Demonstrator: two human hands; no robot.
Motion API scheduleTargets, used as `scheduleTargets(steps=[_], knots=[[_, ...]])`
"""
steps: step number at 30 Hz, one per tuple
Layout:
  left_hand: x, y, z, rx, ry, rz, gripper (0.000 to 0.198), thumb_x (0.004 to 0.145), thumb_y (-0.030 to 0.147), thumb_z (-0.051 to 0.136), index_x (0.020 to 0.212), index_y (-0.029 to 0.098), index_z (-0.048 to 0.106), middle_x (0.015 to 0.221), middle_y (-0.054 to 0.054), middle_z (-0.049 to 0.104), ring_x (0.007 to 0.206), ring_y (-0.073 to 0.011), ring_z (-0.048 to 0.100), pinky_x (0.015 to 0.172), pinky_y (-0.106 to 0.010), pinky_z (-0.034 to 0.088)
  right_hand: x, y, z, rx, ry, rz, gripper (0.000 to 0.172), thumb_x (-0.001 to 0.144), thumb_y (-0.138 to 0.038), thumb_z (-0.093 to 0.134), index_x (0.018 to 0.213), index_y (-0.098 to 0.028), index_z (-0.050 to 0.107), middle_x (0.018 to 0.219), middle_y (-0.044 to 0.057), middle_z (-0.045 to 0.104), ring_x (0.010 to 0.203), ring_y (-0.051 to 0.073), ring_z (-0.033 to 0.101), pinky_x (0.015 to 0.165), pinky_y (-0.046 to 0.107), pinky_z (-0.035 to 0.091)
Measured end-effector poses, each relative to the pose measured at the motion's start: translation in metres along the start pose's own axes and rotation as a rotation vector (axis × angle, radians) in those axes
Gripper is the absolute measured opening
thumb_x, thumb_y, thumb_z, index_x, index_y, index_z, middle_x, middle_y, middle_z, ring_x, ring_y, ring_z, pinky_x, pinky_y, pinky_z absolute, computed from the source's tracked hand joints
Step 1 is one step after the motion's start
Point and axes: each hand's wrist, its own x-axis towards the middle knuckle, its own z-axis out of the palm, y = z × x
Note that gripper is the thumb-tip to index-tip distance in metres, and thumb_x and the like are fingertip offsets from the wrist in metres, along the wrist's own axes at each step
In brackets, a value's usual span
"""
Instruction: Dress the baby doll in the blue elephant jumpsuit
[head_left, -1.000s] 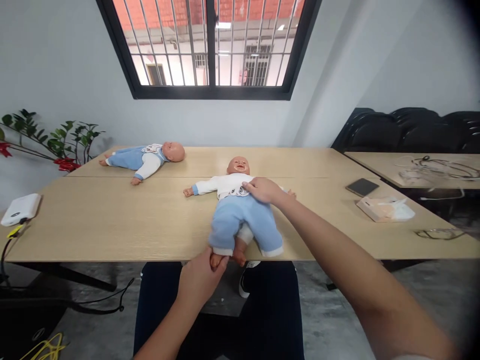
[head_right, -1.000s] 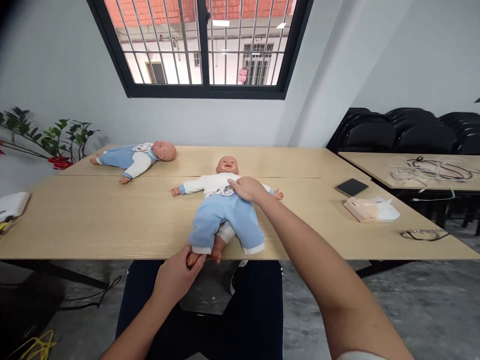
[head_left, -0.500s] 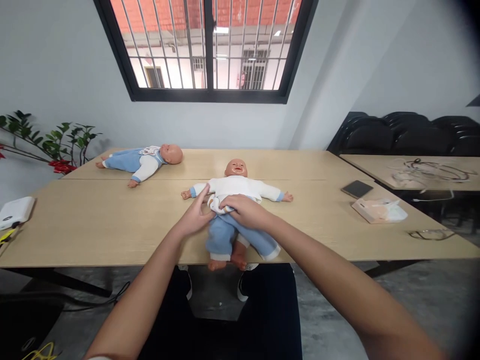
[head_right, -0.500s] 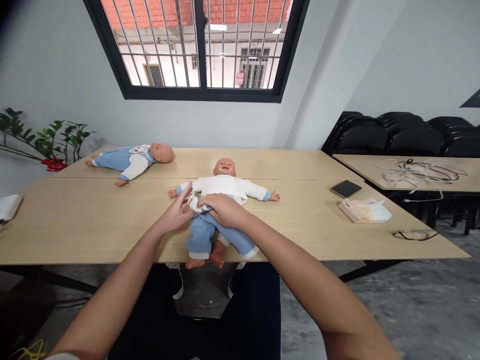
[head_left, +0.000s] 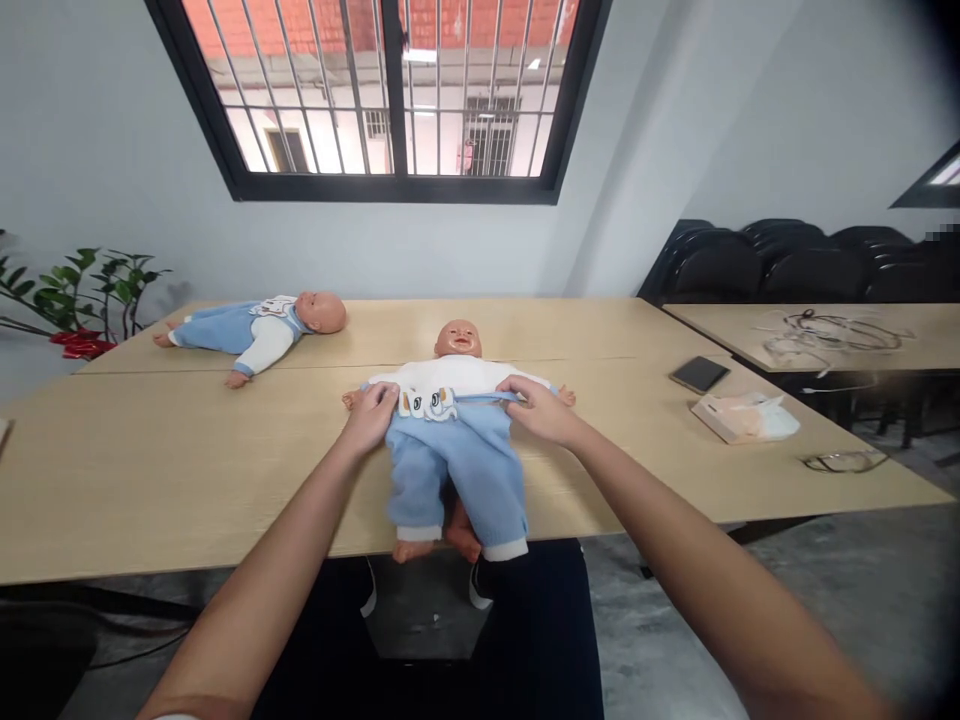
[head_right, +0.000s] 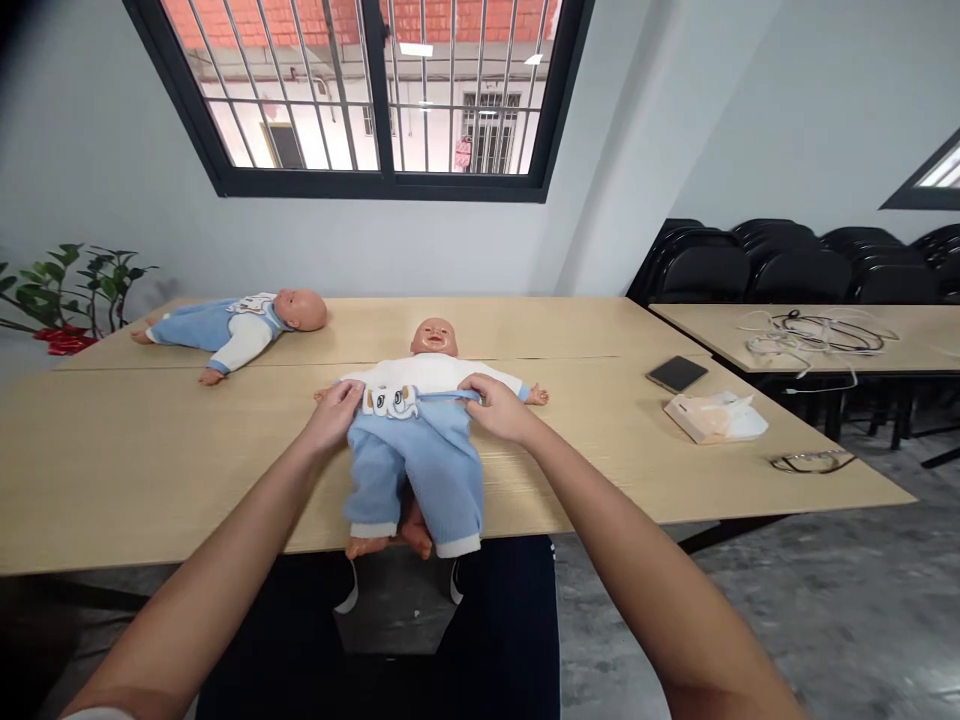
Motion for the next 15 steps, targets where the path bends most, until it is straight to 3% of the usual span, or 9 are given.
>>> scheduleTargets(steps=[2,3,5,7,9,11,15], knots=[[0.005,0.018,0.004,0.109,0.051,0.1,0.042,0.09,0.052,0.06,0.114,0.018,0.066,0.124,-0.014,0.065,0.125,-0.0289,0.053,0.116,-0.047,0.037,0.008,-0.005,0.008,0.087,0.078,0.013,0.018,0.078,-0.028,0.054,0.091,-0.021,0.064,0.095,0.005,0.069,0.089,0.022,0.06,0.082,0.035,0.044],[0.008,0.031,0.007,0.16,0.022,0.184,0.046,0.091,0.049,0.06,0.125,0.018,0.063,0.134,-0.015,0.061,0.133,-0.0296,0.049,0.119,-0.047,0.033,0.013,-0.009,0.012,0.144,0.095,0.033,0.017,0.079,-0.03,0.054,0.091,-0.021,0.062,0.09,0.004,0.069,0.083,0.021,0.059,0.078,0.034,0.044],[0.014,0.058,0.017,0.208,-0.195,0.381,0.057,0.09,0.047,0.065,0.139,0.02,0.056,0.145,-0.015,0.057,0.139,-0.0302,0.047,0.12,-0.046,0.033,0.022,-0.017,0.018,0.271,0.111,0.078,0.017,0.081,-0.031,0.054,0.094,-0.023,0.06,0.078,0.001,0.066,0.07,0.018,0.055,0.069,0.032,0.042],[0.021,0.085,0.029,0.149,-0.492,0.458,0.071,0.078,0.049,0.078,0.141,0.022,0.057,0.139,-0.011,0.063,0.13,-0.0303,0.057,0.111,-0.041,0.044,0.029,-0.023,0.022,0.354,0.141,0.097,0.018,0.081,-0.031,0.054,0.096,-0.024,0.06,0.074,-0.001,0.063,0.066,0.017,0.053,0.067,0.031,0.042],[0.026,0.106,0.041,0.121,-0.734,0.378,0.063,0.069,0.05,0.085,0.123,0.023,0.069,0.11,-0.006,0.074,0.099,-0.0263,0.069,0.087,-0.034,0.054,0.033,-0.026,0.023,0.368,0.19,0.078,0.019,0.079,-0.029,0.054,0.096,-0.024,0.062,0.081,0.0,0.064,0.071,0.018,0.055,0.069,0.031,0.043],[0.03,0.119,0.049,0.132,-0.916,0.255,0.045,0.061,0.049,0.089,0.095,0.023,0.076,0.078,-0.001,0.073,0.069,-0.021,0.066,0.065,-0.03,0.051,0.032,-0.027,0.021,0.355,0.224,0.061,0.017,0.08,-0.03,0.055,0.094,-0.023,0.063,0.09,0.003,0.065,0.079,0.018,0.056,0.073,0.031,0.044],[0.03,0.127,0.061,0.291,-1.191,0.132,0.034,0.056,0.049,0.09,0.06,0.024,0.067,0.054,0.003,0.059,0.053,-0.0167,0.054,0.054,-0.029,0.042,0.018,-0.028,0.017,0.35,0.202,0.1,0.016,0.084,-0.033,0.058,0.093,-0.022,0.064,0.09,0.002,0.062,0.08,0.018,0.054,0.074,0.031,0.044]])
